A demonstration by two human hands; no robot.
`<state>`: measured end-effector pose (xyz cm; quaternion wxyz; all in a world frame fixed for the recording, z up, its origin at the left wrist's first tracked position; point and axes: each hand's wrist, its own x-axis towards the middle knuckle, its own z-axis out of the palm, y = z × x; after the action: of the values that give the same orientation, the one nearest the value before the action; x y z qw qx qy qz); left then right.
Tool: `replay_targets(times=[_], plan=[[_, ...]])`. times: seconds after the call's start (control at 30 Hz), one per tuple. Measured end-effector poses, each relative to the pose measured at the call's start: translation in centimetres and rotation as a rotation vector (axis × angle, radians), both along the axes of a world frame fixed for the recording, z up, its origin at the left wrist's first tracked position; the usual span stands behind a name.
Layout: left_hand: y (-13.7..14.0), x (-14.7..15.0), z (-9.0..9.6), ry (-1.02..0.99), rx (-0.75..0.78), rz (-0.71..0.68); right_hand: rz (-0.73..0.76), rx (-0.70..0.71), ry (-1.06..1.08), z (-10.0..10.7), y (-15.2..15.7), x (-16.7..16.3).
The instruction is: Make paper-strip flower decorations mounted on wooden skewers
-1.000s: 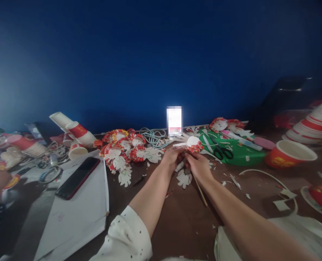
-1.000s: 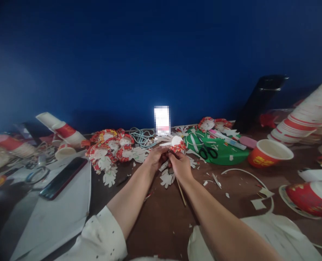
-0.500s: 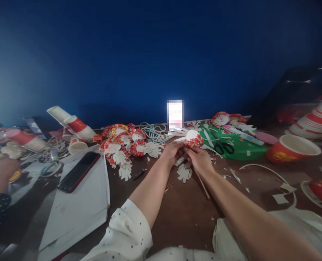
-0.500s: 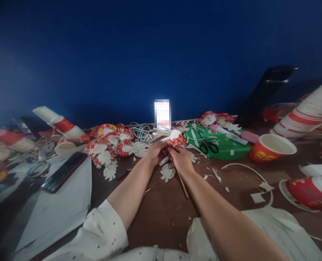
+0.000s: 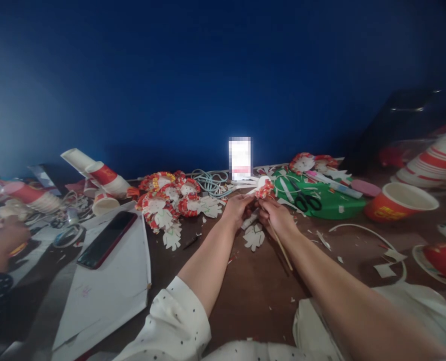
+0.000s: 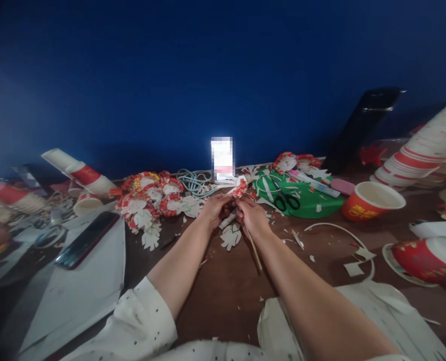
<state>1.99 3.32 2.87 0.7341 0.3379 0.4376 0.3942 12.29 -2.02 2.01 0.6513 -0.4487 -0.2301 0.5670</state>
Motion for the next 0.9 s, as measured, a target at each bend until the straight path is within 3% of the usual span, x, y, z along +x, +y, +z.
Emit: replay_targets(times=[0.33,0.63,0.9], plan=[[-0.26,-0.01,0.43,-0.050,0.009,-0.078,0.193,-0.014,0.118,-0.05,0.06,0.45],[-0.13,-0.11,0.28,0.068,0.165,-0.048,0.224,-0.014,0.057,0.00,-0.17,0.78],[0.09,-0.62,0.22,0.068,0.127,-0.052,0.179,0.007,-0.091,0.04,-0.50,0.70]])
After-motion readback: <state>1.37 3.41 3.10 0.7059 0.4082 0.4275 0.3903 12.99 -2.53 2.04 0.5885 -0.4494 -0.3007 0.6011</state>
